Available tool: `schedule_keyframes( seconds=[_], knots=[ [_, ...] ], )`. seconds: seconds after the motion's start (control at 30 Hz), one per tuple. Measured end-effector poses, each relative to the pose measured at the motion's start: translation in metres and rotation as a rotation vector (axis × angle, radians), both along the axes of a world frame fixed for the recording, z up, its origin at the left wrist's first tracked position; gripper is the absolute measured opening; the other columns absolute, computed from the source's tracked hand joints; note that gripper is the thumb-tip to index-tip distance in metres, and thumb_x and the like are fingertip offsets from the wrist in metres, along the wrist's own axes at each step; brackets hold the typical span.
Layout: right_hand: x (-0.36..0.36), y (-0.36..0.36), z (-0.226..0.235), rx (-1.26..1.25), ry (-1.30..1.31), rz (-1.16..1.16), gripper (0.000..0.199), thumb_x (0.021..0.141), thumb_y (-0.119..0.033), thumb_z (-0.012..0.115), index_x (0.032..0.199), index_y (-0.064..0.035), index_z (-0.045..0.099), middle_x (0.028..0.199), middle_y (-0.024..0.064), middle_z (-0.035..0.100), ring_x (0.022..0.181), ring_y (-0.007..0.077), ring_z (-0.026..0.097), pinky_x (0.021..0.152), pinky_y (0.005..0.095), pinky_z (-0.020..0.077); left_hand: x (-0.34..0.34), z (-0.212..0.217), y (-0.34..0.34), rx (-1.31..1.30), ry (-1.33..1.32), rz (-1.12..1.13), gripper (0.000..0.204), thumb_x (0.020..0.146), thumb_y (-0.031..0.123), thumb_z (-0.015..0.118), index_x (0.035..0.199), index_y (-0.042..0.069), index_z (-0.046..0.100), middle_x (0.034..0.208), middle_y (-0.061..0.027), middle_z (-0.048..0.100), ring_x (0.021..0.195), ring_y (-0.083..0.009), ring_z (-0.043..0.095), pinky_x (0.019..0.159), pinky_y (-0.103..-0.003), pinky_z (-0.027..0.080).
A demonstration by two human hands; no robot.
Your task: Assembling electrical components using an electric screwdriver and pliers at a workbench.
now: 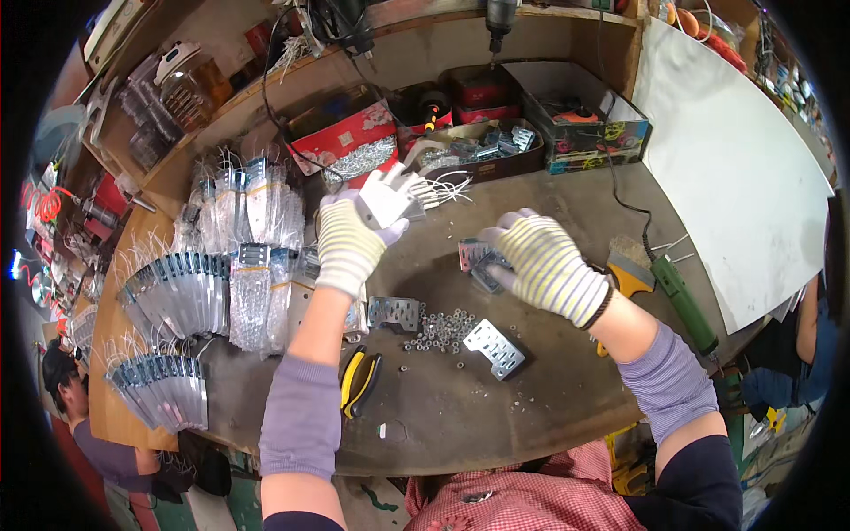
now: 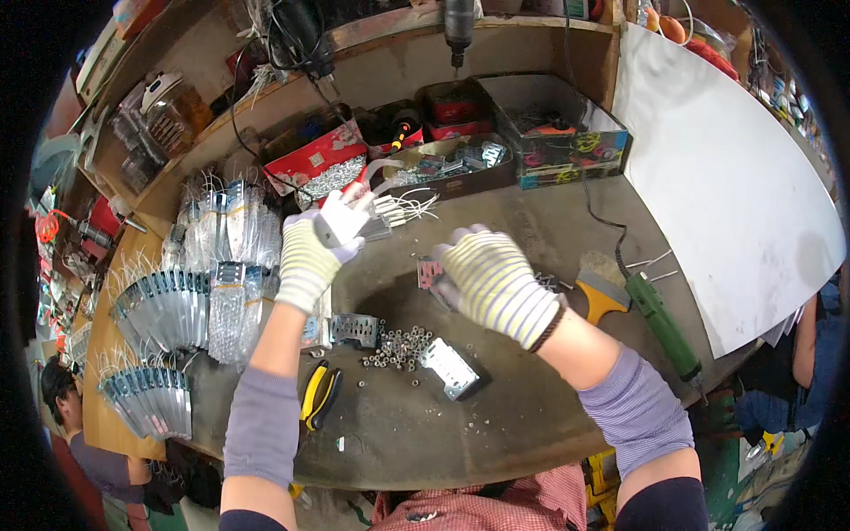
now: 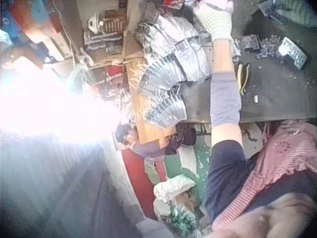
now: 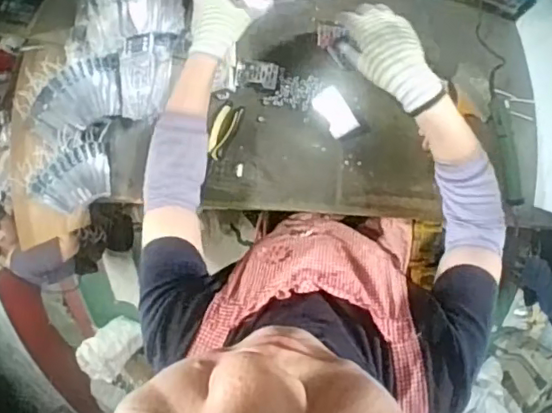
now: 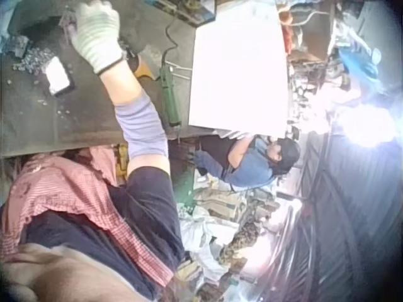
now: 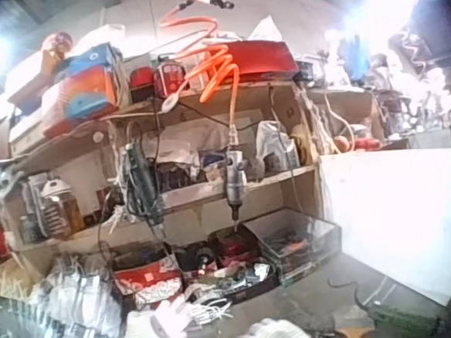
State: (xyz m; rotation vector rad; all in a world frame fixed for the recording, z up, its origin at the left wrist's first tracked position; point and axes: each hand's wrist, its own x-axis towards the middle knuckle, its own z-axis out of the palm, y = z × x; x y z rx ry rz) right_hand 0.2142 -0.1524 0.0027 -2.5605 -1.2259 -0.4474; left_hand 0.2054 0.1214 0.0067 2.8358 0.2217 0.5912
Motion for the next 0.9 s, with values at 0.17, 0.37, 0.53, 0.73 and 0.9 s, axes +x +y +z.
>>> schedule_keyframes(
  seconds=[0.17,0.37,0.53,0.73,0.9],
  knots=[
    [-0.018,0.068,-0.022,-0.033,0.190,0.194,0.035,0.079,-0.033,0.070,0.101,-0.0069,0.065,0.093,0.0171,0.065,0.096,0.0353,0.063,0.084,0.0458,0.0501,-0.082,-0.008,-0.009,-1.339,-0.156,-0.122,0.053,0.079,0.038,0.076,0.111,0.003,0.051,0.073,-0.0042,0.056,0.055,-0.0153,0.056,0.050,-0.032,0.047],
    [-0.020,0.108,-0.040,-0.049,0.333,0.274,0.032,0.073,-0.023,0.076,0.099,-0.0073,0.064,0.091,0.0167,0.066,0.093,0.0358,0.063,0.084,0.0439,0.0495,-0.149,-0.024,-0.023,-2.000,-0.330,-0.196,0.044,0.087,0.046,0.063,0.112,0.010,0.056,0.079,-0.0046,0.057,0.070,-0.0191,0.056,0.062,-0.036,0.047],
    [-0.045,0.073,-0.030,0.373,0.462,0.402,0.029,0.075,-0.005,0.072,0.099,-0.0041,0.057,0.093,0.0170,0.064,0.089,0.0393,0.062,0.077,0.0428,0.0502,-0.193,-0.030,-0.045,-1.609,-0.536,-0.089,0.052,0.087,0.026,0.064,0.129,0.002,0.048,0.114,-0.0118,0.059,0.100,-0.0218,0.060,0.087,-0.036,0.051],
    [-0.131,-0.008,-0.030,0.387,0.712,0.412,0.041,0.075,-0.004,0.067,0.114,-0.0035,0.053,0.097,0.0187,0.063,0.092,0.0395,0.062,0.079,0.0426,0.0508,-0.219,-0.033,-0.085,-1.621,-0.577,-0.180,0.053,0.083,0.013,0.073,0.128,0.003,0.048,0.116,-0.0092,0.059,0.103,-0.0179,0.058,0.093,-0.035,0.048],
    [-0.161,-0.021,-0.047,0.447,0.780,0.368,0.046,0.074,-0.003,0.066,0.118,-0.0028,0.052,0.101,0.0185,0.063,0.096,0.0365,0.063,0.083,0.0414,0.0502,-0.219,-0.044,-0.113,-1.507,-0.441,-0.276,0.052,0.077,0.007,0.079,0.120,0.004,0.049,0.111,-0.0078,0.059,0.101,-0.0167,0.058,0.093,-0.033,0.048]
  ],
)
